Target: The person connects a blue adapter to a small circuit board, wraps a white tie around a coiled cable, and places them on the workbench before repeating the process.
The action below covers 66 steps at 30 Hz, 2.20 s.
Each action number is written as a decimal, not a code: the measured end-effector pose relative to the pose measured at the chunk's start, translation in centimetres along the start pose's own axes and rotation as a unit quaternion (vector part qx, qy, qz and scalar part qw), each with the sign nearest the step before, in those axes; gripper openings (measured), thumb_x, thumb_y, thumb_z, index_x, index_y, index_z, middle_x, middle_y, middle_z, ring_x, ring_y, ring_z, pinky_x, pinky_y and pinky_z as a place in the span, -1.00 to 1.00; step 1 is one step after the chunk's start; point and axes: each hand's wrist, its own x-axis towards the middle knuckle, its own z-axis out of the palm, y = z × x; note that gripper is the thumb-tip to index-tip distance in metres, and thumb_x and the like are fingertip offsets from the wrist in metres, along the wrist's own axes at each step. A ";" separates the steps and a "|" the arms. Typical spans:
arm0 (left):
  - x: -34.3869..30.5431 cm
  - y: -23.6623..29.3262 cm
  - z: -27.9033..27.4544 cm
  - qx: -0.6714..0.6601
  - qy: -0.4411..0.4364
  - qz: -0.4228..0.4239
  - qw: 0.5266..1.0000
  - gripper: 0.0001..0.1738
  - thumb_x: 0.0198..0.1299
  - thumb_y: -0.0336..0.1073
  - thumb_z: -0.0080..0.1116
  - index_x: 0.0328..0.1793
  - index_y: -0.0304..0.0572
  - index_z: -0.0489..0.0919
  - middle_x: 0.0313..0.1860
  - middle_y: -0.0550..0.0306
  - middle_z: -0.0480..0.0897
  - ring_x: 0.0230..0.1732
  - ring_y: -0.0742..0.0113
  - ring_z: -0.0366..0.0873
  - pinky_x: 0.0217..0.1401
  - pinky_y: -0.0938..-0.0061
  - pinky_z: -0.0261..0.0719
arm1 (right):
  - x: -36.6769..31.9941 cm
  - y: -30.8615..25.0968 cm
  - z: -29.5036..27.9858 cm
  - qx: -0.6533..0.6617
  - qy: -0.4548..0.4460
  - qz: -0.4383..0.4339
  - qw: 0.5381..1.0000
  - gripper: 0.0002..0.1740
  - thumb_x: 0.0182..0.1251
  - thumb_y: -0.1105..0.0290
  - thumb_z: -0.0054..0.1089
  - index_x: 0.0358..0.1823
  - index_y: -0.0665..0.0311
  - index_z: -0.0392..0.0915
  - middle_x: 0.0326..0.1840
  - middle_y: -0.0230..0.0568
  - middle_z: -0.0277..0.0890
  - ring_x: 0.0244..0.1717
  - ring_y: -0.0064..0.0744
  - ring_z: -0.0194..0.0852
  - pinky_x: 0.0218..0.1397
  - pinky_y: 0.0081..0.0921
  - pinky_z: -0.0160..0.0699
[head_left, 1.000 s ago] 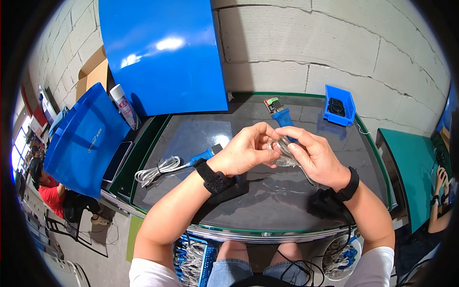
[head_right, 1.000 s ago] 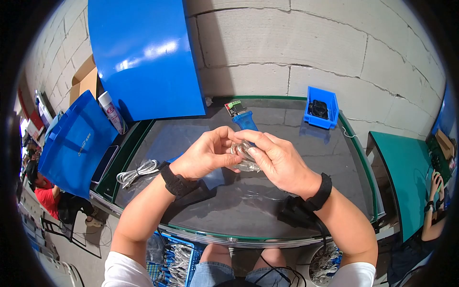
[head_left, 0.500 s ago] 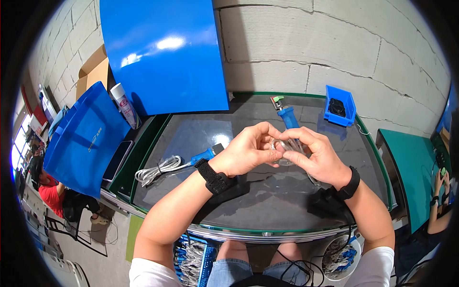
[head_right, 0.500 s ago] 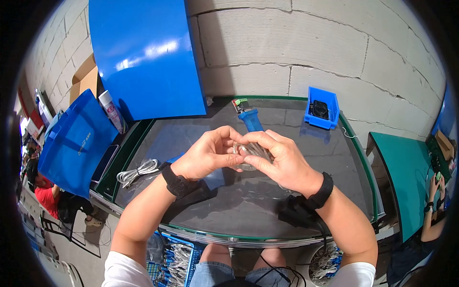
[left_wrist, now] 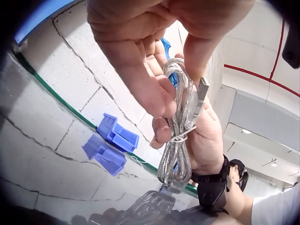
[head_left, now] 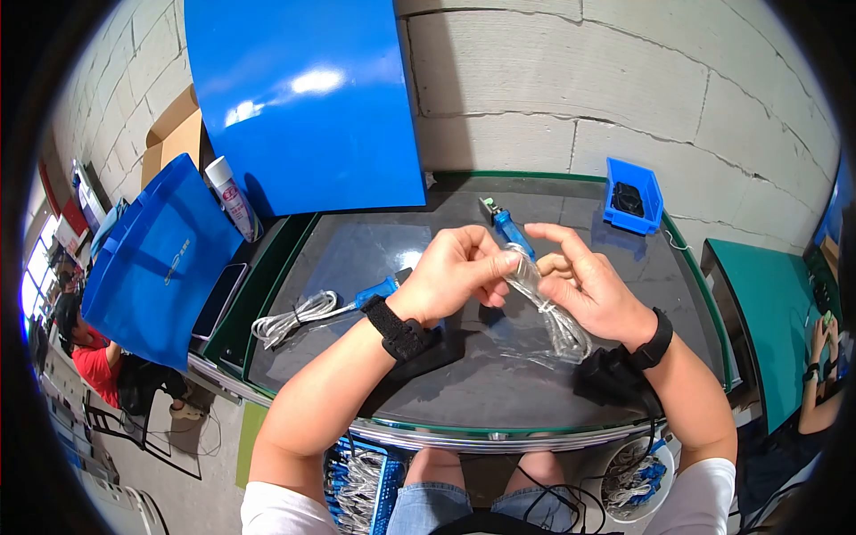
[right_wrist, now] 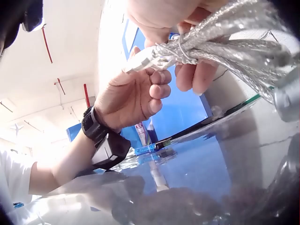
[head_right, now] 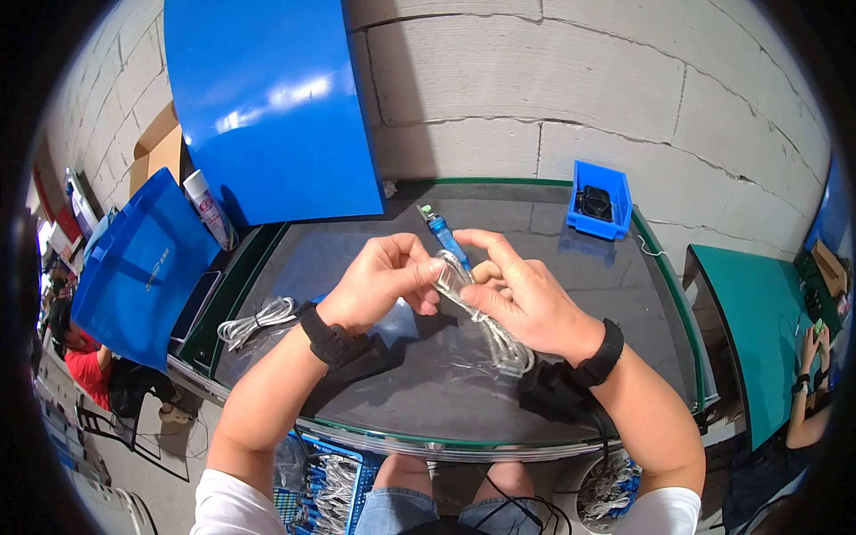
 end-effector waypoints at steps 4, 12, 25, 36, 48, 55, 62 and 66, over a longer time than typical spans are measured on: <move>0.4 -0.3 -0.6 0.017 0.070 0.008 0.997 -0.64 0.19 -0.09 0.26 -0.43 -0.17 0.42 -0.63 0.15 0.56 -0.63 0.48 0.53 -0.55 0.66 0.46 | 0.0 0.8 0.1 -0.053 -0.011 0.010 0.998 -0.63 0.22 0.39 0.26 -0.01 0.41 0.42 -0.39 -0.19 0.58 -0.32 -0.46 0.61 -0.26 -0.52 0.62; 0.4 -0.1 -0.6 -0.008 0.054 0.012 0.998 -0.69 0.15 -0.20 0.31 -0.43 -0.14 0.41 -0.52 0.19 0.58 -0.55 0.52 0.53 -0.50 0.67 0.44 | 0.1 0.1 0.5 -0.036 0.015 0.048 0.998 -0.83 0.22 0.47 0.21 -0.26 0.44 0.49 -0.44 -0.24 0.53 -0.44 -0.55 0.48 -0.38 -0.61 0.51; 0.2 -0.1 0.1 0.063 -0.058 0.098 0.992 -0.73 0.09 -0.45 0.28 -0.05 -0.32 0.59 -0.24 0.14 0.67 -0.20 0.50 0.57 -0.09 0.58 0.53 | 0.1 0.8 0.7 -0.200 0.058 -0.082 0.975 -0.90 0.23 0.50 0.12 -0.29 0.36 0.42 -0.36 -0.19 0.39 -0.41 -0.34 0.46 -0.31 -0.45 0.45; -0.1 0.1 0.0 0.042 0.004 0.065 0.997 -0.81 0.10 -0.34 0.32 -0.25 -0.35 0.66 -0.39 0.10 0.68 -0.34 0.50 0.58 -0.25 0.62 0.53 | 0.0 0.7 0.1 -0.084 -0.062 -0.045 0.994 -0.76 0.20 0.35 0.25 -0.23 0.37 0.50 -0.36 -0.18 0.44 -0.38 -0.39 0.46 -0.33 -0.48 0.43; 0.2 -0.7 -0.8 -0.082 -0.017 0.026 0.996 -0.78 0.16 -0.27 0.27 -0.24 -0.33 0.65 -0.34 0.08 0.69 -0.31 0.42 0.62 -0.15 0.54 0.56 | 0.0 0.1 0.0 -0.112 -0.044 -0.087 0.989 -0.78 0.18 0.47 0.23 -0.14 0.36 0.53 -0.36 -0.17 0.47 -0.41 -0.28 0.48 -0.36 -0.47 0.43; 0.9 -1.1 -1.5 -0.108 0.042 0.029 0.993 -0.77 0.19 -0.24 0.24 -0.20 -0.30 0.64 -0.37 0.11 0.68 -0.34 0.43 0.61 -0.18 0.55 0.55 | 0.1 1.1 -0.7 -0.076 0.009 -0.068 0.995 -0.74 0.27 0.45 0.14 -0.05 0.42 0.49 -0.32 -0.19 0.50 -0.38 -0.48 0.46 -0.30 -0.54 0.47; 0.4 -0.1 -0.3 -0.008 0.180 0.145 0.973 -0.72 0.15 -0.27 0.26 -0.07 -0.22 0.55 -0.17 0.19 0.60 -0.12 0.46 0.48 0.03 0.50 0.40 | 0.2 2.0 -1.2 0.077 0.047 0.116 0.989 -0.69 0.48 0.26 -0.12 0.02 0.33 0.44 -0.30 -0.40 0.42 -0.37 -0.69 0.36 -0.38 -0.65 0.53; 0.2 0.2 -0.5 -0.017 0.125 0.147 0.981 -0.84 0.15 -0.28 0.25 -0.27 -0.22 0.59 -0.27 0.19 0.61 -0.27 0.50 0.46 -0.08 0.55 0.42 | 0.5 2.7 -0.7 0.199 0.089 0.118 0.969 -0.62 0.52 0.17 -0.20 0.11 0.31 0.37 -0.17 -0.37 0.43 -0.26 -0.65 0.41 -0.21 -0.60 0.55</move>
